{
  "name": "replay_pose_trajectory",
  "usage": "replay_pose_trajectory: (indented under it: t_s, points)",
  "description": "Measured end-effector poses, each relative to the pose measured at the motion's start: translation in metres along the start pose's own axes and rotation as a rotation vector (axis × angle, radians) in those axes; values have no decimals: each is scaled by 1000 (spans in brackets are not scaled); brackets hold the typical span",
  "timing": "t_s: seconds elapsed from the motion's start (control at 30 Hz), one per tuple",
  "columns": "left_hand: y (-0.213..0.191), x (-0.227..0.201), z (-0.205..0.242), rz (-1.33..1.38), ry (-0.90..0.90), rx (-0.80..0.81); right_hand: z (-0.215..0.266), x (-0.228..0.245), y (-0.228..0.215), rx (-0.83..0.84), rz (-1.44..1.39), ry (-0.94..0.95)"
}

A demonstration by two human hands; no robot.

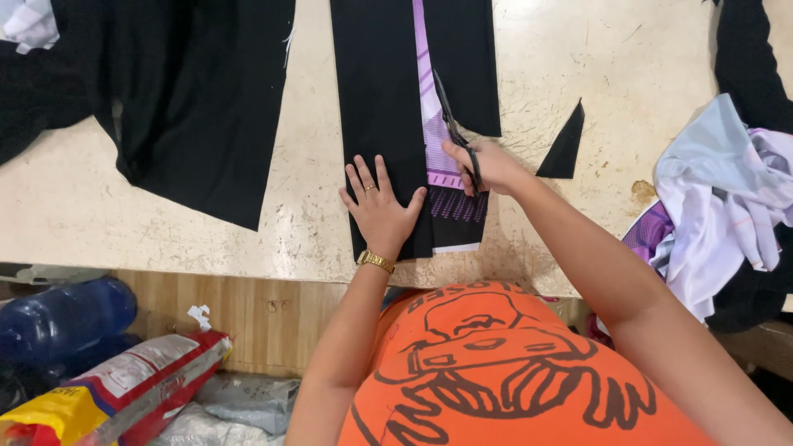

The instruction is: The person uses scissors to cut a piece of black fabric along a purple and white patterned paper template. After cutting, they remove the template, fold the fabric, and then roll the cut piece into a tight cylinder.

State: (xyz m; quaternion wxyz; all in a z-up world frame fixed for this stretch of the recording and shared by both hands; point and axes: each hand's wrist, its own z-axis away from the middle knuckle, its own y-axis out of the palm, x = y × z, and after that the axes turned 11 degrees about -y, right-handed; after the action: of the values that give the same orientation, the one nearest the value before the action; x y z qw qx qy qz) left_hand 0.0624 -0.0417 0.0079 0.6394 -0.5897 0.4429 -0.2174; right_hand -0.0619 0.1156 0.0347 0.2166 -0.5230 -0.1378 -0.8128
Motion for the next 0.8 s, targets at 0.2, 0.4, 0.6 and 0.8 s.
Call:
replay_pose_trajectory:
  t_s: [0.2,0.4,0.6,0.8]
  points:
    - [-4,-1,0,21,-6,12,-14,8,11,-81,12,18]
    - [-5,-1,-1,46,-14,12,-18,10,12,-93,69,0]
    - [-6,-2,-4,31,-12,-2,-43,11,12,-79,31,77]
    - [-6,-1,-5,27,-17,12,-50,16,18,-111,69,84]
